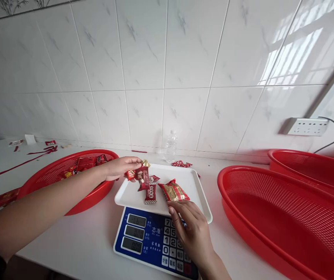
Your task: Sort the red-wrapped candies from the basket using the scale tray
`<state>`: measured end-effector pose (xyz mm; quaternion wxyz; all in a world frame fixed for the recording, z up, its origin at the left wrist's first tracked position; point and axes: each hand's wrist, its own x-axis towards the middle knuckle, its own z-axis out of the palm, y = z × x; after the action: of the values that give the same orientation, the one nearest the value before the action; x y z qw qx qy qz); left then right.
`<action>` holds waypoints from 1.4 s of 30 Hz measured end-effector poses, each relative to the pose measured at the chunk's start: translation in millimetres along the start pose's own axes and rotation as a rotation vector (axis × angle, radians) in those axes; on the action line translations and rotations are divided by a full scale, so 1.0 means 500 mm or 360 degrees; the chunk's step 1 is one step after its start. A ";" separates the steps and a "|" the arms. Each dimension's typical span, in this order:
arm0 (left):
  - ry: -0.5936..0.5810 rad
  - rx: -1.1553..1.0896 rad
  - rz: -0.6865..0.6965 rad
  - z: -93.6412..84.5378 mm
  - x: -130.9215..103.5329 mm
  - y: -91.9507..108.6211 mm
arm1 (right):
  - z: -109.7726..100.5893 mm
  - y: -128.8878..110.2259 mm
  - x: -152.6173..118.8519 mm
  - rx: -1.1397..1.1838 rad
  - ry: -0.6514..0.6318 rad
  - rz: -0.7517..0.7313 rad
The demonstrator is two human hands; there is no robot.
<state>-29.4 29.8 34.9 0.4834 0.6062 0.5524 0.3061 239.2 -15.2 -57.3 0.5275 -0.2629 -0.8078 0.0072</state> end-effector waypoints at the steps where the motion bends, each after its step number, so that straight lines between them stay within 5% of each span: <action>1: -0.0022 0.0026 0.0022 0.019 0.012 0.002 | 0.000 0.000 0.001 0.0006 0.0000 0.0003; 5: 0.0005 0.0212 0.0128 0.064 0.055 -0.006 | -0.003 -0.001 0.003 0.0027 -0.0003 0.0041; 10: 0.0153 0.0507 0.0273 0.067 0.092 -0.026 | -0.005 -0.002 0.003 0.0035 0.0002 0.0051; 18: -0.0066 0.0758 0.0354 0.105 0.082 -0.042 | -0.004 -0.001 0.003 0.0050 -0.0022 0.0086; 22: -0.0105 0.0691 0.0425 0.120 0.088 -0.045 | -0.004 -0.002 0.002 0.0035 -0.0024 0.0073; 30: 0.0112 0.0384 0.0390 0.108 0.087 -0.052 | 0.013 0.028 -0.009 -0.0454 0.0062 0.0152; 36: 0.0036 0.0166 0.0417 0.095 0.059 -0.055 | 0.017 0.037 -0.012 -0.0490 0.0033 0.0167; 39: 0.0280 -0.0060 0.0581 0.084 0.025 -0.065 | 0.014 0.035 -0.010 -0.0501 0.0049 0.0163; 42: 0.0803 -0.0260 0.0839 0.081 -0.026 -0.088 | 0.010 0.034 -0.008 -0.0492 0.0060 0.0153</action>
<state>-12.0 3.7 -17.6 0.2834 0.5926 0.4528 0.6029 243.4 -1.1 -68.1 0.4949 -0.3795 -0.7757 -0.0970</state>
